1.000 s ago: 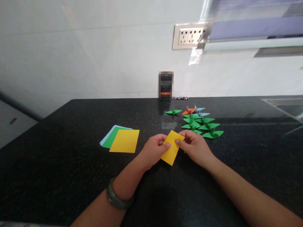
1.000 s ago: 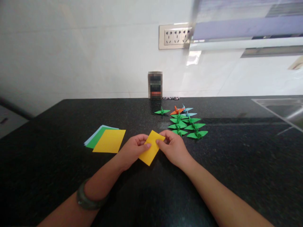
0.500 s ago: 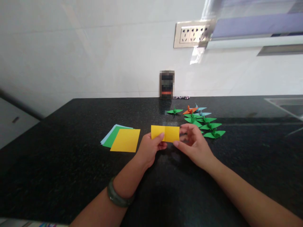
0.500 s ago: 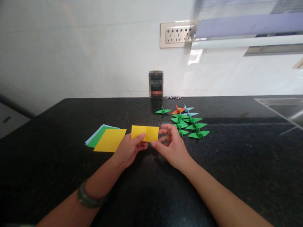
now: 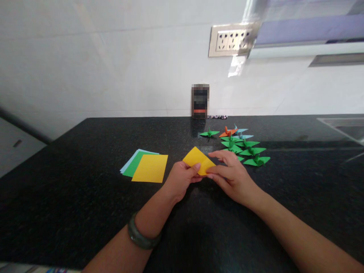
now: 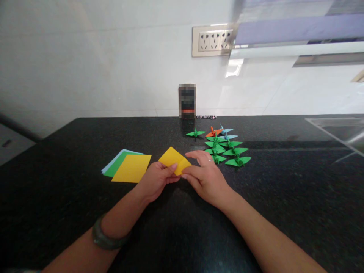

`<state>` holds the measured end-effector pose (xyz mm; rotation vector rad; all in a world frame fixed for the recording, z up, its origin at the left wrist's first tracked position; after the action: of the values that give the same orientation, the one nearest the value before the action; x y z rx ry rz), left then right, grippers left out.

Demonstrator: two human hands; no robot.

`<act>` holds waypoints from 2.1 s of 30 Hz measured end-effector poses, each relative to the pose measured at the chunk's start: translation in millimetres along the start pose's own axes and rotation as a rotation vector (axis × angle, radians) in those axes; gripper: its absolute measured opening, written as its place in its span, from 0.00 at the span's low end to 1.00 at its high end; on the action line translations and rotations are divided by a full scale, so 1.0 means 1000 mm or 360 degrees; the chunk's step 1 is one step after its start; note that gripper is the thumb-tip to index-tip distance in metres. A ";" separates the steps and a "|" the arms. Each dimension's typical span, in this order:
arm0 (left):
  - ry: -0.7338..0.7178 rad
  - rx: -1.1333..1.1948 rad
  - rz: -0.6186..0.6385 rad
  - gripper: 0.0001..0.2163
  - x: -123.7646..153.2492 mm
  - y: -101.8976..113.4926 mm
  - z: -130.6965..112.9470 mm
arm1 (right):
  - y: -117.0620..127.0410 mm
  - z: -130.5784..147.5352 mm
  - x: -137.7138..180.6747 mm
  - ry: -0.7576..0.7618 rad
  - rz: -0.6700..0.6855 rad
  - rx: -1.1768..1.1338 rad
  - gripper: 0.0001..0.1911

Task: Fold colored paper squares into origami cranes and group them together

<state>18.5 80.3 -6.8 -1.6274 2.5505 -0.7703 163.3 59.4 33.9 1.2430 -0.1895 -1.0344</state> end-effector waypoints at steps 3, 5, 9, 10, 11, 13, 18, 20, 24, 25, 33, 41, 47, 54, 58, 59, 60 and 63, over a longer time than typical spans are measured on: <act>0.0012 0.0048 0.0112 0.10 -0.001 -0.003 0.003 | -0.005 -0.008 0.001 -0.0318 -0.0130 -0.0305 0.08; 0.0017 0.0033 0.0146 0.11 -0.001 -0.005 0.004 | -0.009 -0.013 0.002 -0.0509 -0.0195 -0.0503 0.10; 0.0029 0.0033 0.0165 0.10 -0.001 -0.007 0.006 | -0.014 -0.017 0.004 -0.0682 -0.0231 -0.0650 0.10; 0.0024 0.0025 0.0171 0.10 -0.001 -0.008 0.005 | -0.013 -0.017 0.004 -0.0702 -0.0232 -0.0657 0.10; 0.0012 0.0005 0.0175 0.11 -0.001 -0.009 0.005 | -0.013 -0.016 0.004 -0.0715 -0.0236 -0.0662 0.10; -0.0021 -0.0056 0.0147 0.12 0.000 -0.009 0.004 | -0.011 -0.015 0.003 -0.0718 -0.0243 -0.0672 0.10; -0.0060 -0.0123 -0.0006 0.12 0.000 -0.010 0.004 | -0.011 -0.012 0.003 -0.0715 -0.0249 -0.0702 0.10; -0.0050 -0.0121 -0.0009 0.11 0.000 -0.011 0.004 | -0.012 -0.014 0.004 -0.0765 -0.0259 -0.0728 0.10; -0.0037 -0.0135 -0.0014 0.10 0.001 -0.012 0.002 | -0.017 -0.019 0.007 -0.0900 -0.0245 -0.0825 0.10; -0.0034 -0.0143 -0.0016 0.09 0.002 -0.012 0.001 | -0.019 -0.020 0.007 -0.0926 -0.0236 -0.0861 0.11; -0.0046 -0.0331 0.0060 0.10 0.003 -0.013 -0.004 | -0.026 -0.022 0.005 -0.1068 -0.0053 -0.1488 0.15; -0.0065 -0.0345 -0.0054 0.08 0.003 -0.011 -0.002 | -0.025 -0.019 0.007 -0.1113 -0.0153 -0.1391 0.15; -0.0060 -0.0337 -0.0087 0.06 0.003 -0.008 -0.002 | -0.029 -0.014 0.004 -0.1027 0.0078 -0.1574 0.15; -0.0066 -0.0402 -0.0065 0.05 0.002 -0.008 -0.003 | -0.028 -0.013 0.004 -0.1137 0.0158 -0.1572 0.14; -0.0046 -0.0445 -0.0064 0.05 0.003 -0.010 -0.003 | -0.027 -0.014 0.004 -0.1141 0.0162 -0.1531 0.14; -0.0039 -0.0456 -0.0067 0.05 0.003 -0.010 -0.003 | -0.027 -0.013 0.004 -0.1138 0.0161 -0.1523 0.14; -0.0034 -0.0465 -0.0069 0.05 0.003 -0.010 -0.003 | -0.026 -0.013 0.003 -0.1135 0.0163 -0.1515 0.14; -0.0030 -0.0479 -0.0073 0.06 0.003 -0.010 -0.002 | -0.025 -0.013 0.003 -0.1135 0.0165 -0.1483 0.14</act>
<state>25.4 75.5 0.3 -1.7647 2.7316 -0.3830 160.0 67.2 6.2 0.0007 -0.2680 -1.2280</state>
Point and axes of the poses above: each hand's wrist, its own x-axis away from the middle knuckle, its own y-axis out of the back of the hand, z = x × y, the point moved 4 cm from there along -x, towards the middle knuckle, and after that the axes turned 13 degrees about z, right-handed, at the moved point
